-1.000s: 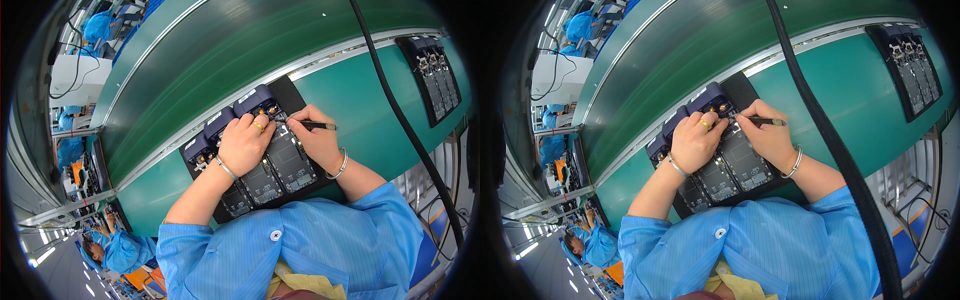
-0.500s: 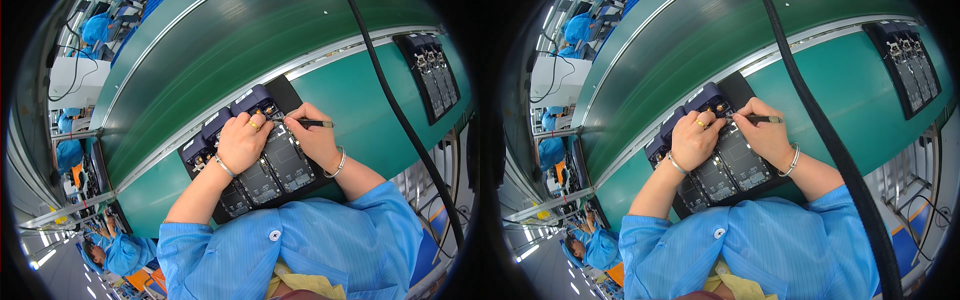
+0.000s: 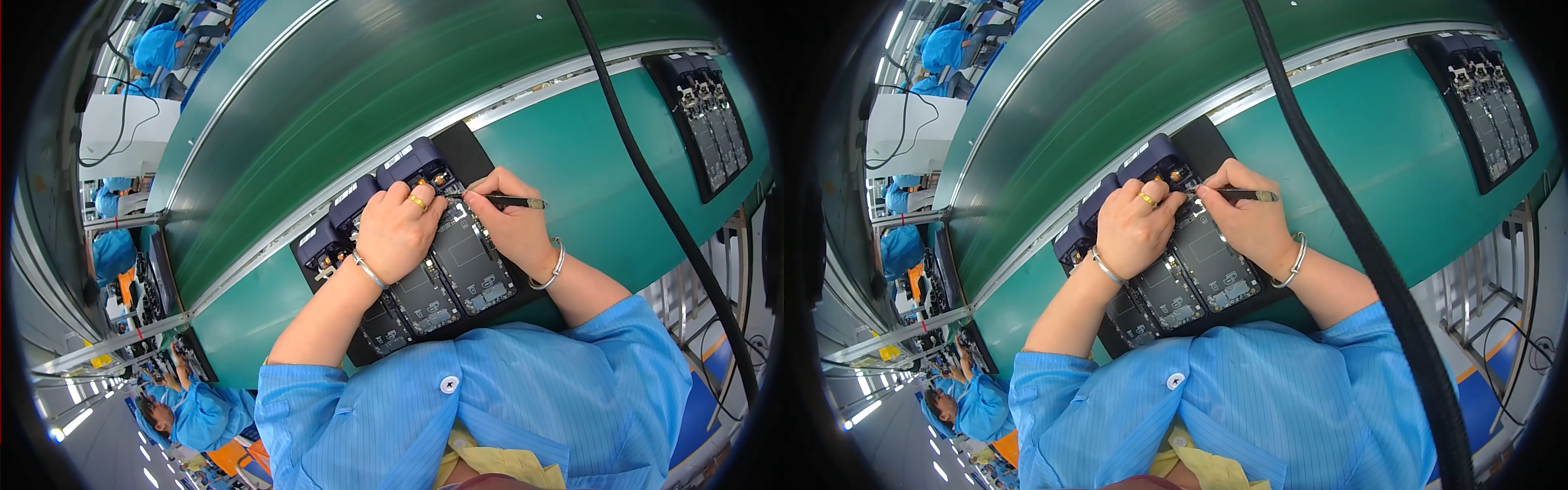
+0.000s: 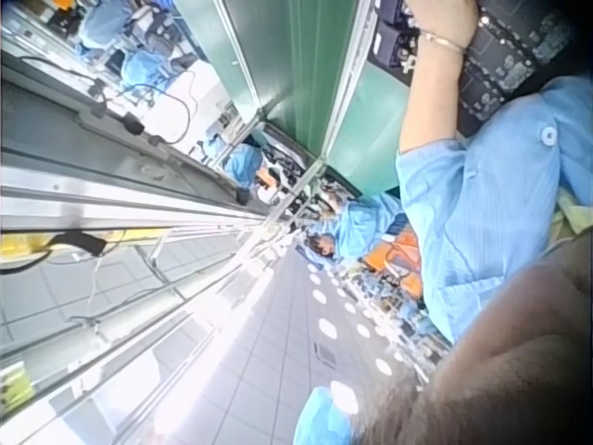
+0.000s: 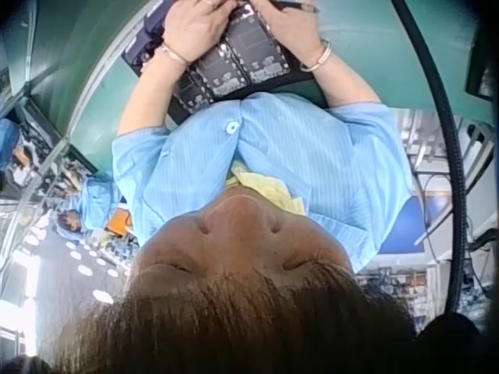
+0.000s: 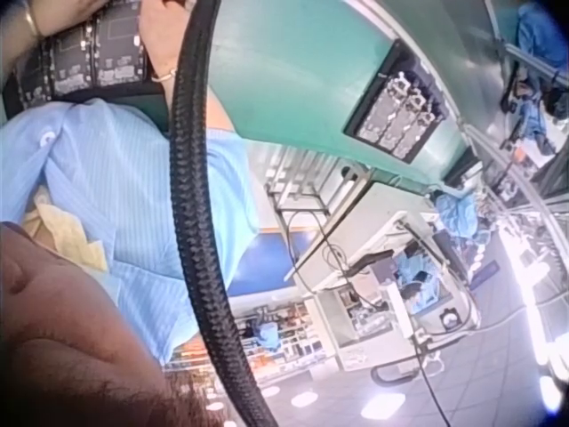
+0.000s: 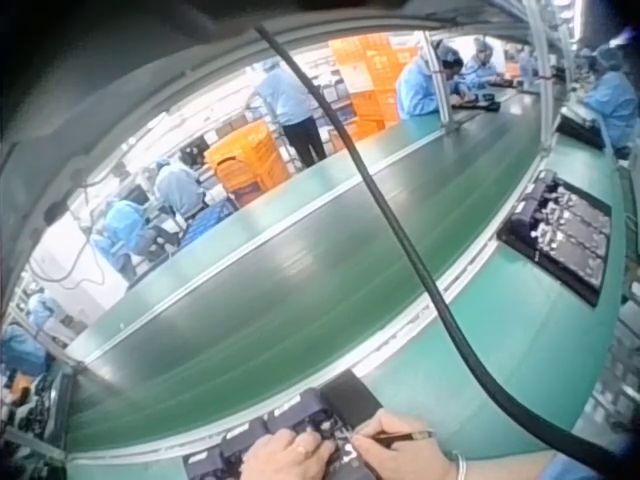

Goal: Assembling and inspecting electronic components on a production assembly line.

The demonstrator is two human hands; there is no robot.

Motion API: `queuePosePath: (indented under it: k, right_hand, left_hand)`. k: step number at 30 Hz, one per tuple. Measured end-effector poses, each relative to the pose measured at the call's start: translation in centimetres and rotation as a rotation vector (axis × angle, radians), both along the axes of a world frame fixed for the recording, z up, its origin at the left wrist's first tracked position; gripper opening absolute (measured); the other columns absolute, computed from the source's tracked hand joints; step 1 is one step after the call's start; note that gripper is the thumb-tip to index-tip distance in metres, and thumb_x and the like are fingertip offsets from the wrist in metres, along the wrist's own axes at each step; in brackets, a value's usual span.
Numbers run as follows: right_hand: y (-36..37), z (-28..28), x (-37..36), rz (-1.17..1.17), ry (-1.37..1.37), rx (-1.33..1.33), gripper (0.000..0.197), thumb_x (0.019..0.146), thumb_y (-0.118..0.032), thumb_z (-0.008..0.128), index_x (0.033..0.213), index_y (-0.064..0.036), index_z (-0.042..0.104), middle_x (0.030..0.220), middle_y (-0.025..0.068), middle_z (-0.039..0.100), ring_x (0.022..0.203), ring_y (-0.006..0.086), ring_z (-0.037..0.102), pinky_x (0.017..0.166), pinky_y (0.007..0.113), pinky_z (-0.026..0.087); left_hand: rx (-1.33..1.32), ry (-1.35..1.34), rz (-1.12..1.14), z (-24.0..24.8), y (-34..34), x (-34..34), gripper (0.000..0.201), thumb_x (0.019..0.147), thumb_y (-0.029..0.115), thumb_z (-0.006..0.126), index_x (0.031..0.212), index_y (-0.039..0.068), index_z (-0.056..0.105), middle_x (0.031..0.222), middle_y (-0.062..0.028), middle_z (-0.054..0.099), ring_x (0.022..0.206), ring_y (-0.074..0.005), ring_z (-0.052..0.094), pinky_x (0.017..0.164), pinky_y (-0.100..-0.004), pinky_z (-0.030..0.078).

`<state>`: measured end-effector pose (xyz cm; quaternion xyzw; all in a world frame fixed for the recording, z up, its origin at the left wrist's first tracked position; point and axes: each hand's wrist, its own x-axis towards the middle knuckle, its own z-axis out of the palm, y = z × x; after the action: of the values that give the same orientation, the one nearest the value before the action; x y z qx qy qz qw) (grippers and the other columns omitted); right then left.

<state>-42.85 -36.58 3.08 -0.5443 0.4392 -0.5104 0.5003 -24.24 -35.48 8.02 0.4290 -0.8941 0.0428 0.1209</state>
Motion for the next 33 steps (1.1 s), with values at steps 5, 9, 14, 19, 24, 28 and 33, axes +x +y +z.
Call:
queuePosePath:
  k: [5,9,14,19,24,28,33]
  right_hand:
    - [0.2,-0.2,-0.4,0.043,-0.028,0.009,0.010,0.084,0.001,0.069,0.081,-0.0007,0.060,0.079,0.0049,0.067,0.072,0.0075,0.060,0.064,0.024,0.048]
    - [0.1,0.0,-0.6,0.104,0.030,-0.021,0.009,0.084,0.004,0.069,0.083,0.0007,0.060,0.086,0.0077,0.070,0.078,0.0105,0.063,0.070,0.025,0.050]
    - [0.2,0.2,-0.1,0.057,0.076,-0.120,0.011,0.083,0.001,0.067,0.077,-0.0008,0.058,0.074,0.0065,0.064,0.067,0.0154,0.061,0.058,0.029,0.046]
    - [0.1,0.2,0.2,0.027,0.115,-0.193,0.014,0.082,0.002,0.067,0.075,-0.0010,0.054,0.073,0.0065,0.064,0.065,0.0179,0.060,0.056,0.030,0.044]
    - [0.4,-0.1,0.0,0.070,-0.075,-0.054,0.013,0.085,0.003,0.067,0.078,-0.0004,0.057,0.077,0.0057,0.067,0.071,0.0103,0.061,0.061,0.025,0.048]
    - [0.3,-0.4,-0.2,0.028,-0.173,0.049,0.013,0.085,0.003,0.068,0.078,0.0002,0.058,0.080,0.0060,0.068,0.074,0.0081,0.061,0.064,0.024,0.049]
    - [0.2,-0.9,-0.7,0.082,-0.058,-0.019,0.009,0.086,0.006,0.066,0.085,0.0003,0.060,0.091,0.0088,0.070,0.080,0.0095,0.062,0.071,0.024,0.050]
  left_hand:
    - [0.010,-0.020,0.005,0.1,0.1,0.0,0.024,0.070,0.007,0.072,0.094,0.011,0.071,0.090,0.0003,0.056,0.074,-0.0181,0.053,0.061,-0.0320,0.046]
    - [0.029,-0.025,-0.002,0.2,0.1,0.1,0.025,0.070,0.007,0.071,0.095,0.011,0.072,0.091,0.0003,0.056,0.075,-0.0184,0.053,0.061,-0.0321,0.045]
    - [0.048,-0.030,-0.004,0.4,0.1,0.1,0.027,0.070,0.007,0.069,0.097,0.010,0.071,0.092,0.0003,0.056,0.075,-0.0188,0.052,0.061,-0.0322,0.045]
    - [0.074,-0.105,-0.013,0.2,0.2,0.2,0.024,0.078,0.015,0.061,0.100,0.009,0.069,0.090,-0.0005,0.053,0.082,-0.0185,0.051,0.064,-0.0318,0.044]
    - [0.030,-0.064,-0.007,-0.2,0.4,0.3,0.023,0.078,0.015,0.061,0.099,0.009,0.069,0.090,0.0001,0.053,0.081,-0.0182,0.051,0.065,-0.0317,0.044]
    - [-0.027,0.011,-0.001,-0.8,0.6,0.6,0.025,0.077,0.015,0.061,0.100,0.011,0.069,0.090,0.0007,0.054,0.081,-0.0178,0.051,0.066,-0.0318,0.043]
    - [0.016,-0.043,0.006,-0.1,0.4,0.2,0.026,0.077,0.015,0.061,0.101,0.011,0.069,0.092,0.0009,0.055,0.082,-0.0179,0.052,0.065,-0.0320,0.043]
